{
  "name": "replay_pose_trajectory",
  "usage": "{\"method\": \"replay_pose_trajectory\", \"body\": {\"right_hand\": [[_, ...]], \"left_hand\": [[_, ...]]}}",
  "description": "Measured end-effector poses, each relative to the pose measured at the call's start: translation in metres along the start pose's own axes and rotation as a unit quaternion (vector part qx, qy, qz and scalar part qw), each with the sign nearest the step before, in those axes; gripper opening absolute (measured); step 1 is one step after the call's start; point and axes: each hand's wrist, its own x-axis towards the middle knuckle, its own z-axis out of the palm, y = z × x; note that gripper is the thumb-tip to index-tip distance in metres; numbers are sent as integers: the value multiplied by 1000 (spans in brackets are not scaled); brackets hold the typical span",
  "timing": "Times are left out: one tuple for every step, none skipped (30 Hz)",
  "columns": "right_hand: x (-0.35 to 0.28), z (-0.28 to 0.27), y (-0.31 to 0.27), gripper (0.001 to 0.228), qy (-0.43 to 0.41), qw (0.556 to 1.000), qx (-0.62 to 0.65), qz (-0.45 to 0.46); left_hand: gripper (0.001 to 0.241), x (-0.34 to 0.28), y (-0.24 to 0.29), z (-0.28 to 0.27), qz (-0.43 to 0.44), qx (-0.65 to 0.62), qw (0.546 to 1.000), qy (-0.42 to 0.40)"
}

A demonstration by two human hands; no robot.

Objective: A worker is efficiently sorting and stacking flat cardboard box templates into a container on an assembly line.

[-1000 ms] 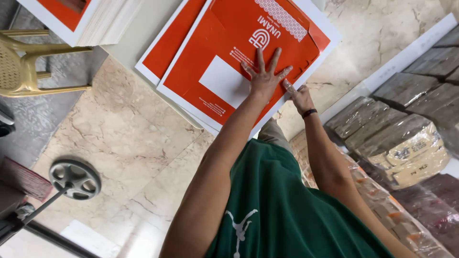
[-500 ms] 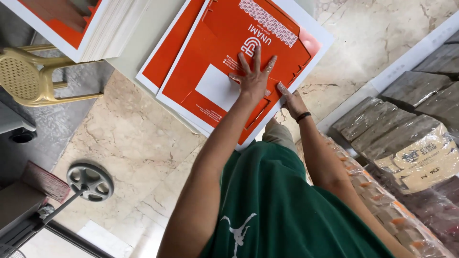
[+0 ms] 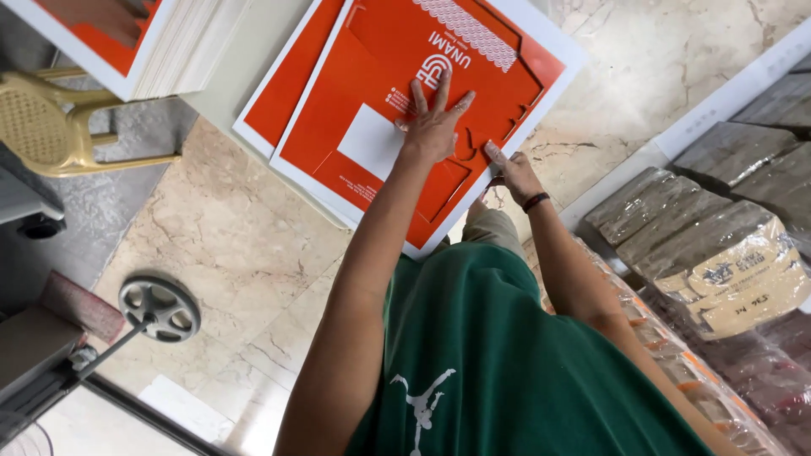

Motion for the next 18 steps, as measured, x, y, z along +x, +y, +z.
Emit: {"method": "replay_pose_trajectory", "body": {"right_hand": [[3, 0, -3, 56, 5, 999, 15, 52], [3, 1, -3, 70, 9, 994, 28, 107], [-1, 3, 0, 70, 1, 993, 25, 112], [-3, 4, 1, 62, -16, 992, 40, 116], [-5, 5, 3, 55, -33, 991, 55, 121], [-5, 2, 17, 55, -42, 989, 52, 130], [-5, 1, 31, 58, -38, 987, 89, 129], [-2, 0, 42, 63, -30, 984, 128, 123], [-6, 7, 53, 63, -36, 983, 127, 126], [-10, 13, 62, 76, -30, 984, 123, 125], [-14, 18, 71, 89, -24, 985, 120, 124], [-21, 29, 74, 89, -24, 985, 119, 120], [-26, 41, 77, 84, -25, 988, 90, 126], [-40, 53, 86, 79, -23, 988, 63, 139], [-47, 67, 80, 79, -21, 987, 65, 143], [-53, 80, 74, 89, -27, 984, 58, 164], [-58, 93, 68, 102, -32, 981, 52, 184], [-66, 105, 52, 102, -27, 981, 53, 185]], "left_hand": [[84, -6, -6, -3, 11, -18, 1000, 0], [79, -15, -13, -3, 19, -37, 999, -3], [79, -26, -27, 10, 10, -41, 999, -4], [91, -36, -40, 22, -1, -35, 999, 13], [104, -46, -52, 34, -12, -28, 999, 29], [104, -65, -57, 44, -23, -33, 999, 25], [117, -84, -62, 54, -45, -24, 999, 20], [129, -99, -67, 58, -61, -10, 998, 18], [129, -104, -68, 67, -68, -11, 997, 17], [134, -106, -68, 75, -78, 13, 997, 20], [138, -109, -69, 83, -88, 37, 995, 23], [138, -105, -68, 86, -88, 38, 995, 27], [142, -100, -68, 90, -95, 48, 994, 34], [145, -100, -68, 99, -100, 58, 993, 33], [145, -100, -69, 100, -99, 58, 993, 28], [147, -97, -70, 101, -95, 67, 993, 33], [148, -94, -70, 102, -91, 76, 992, 39], [148, -92, -71, 105, -86, 76, 993, 37]]}}
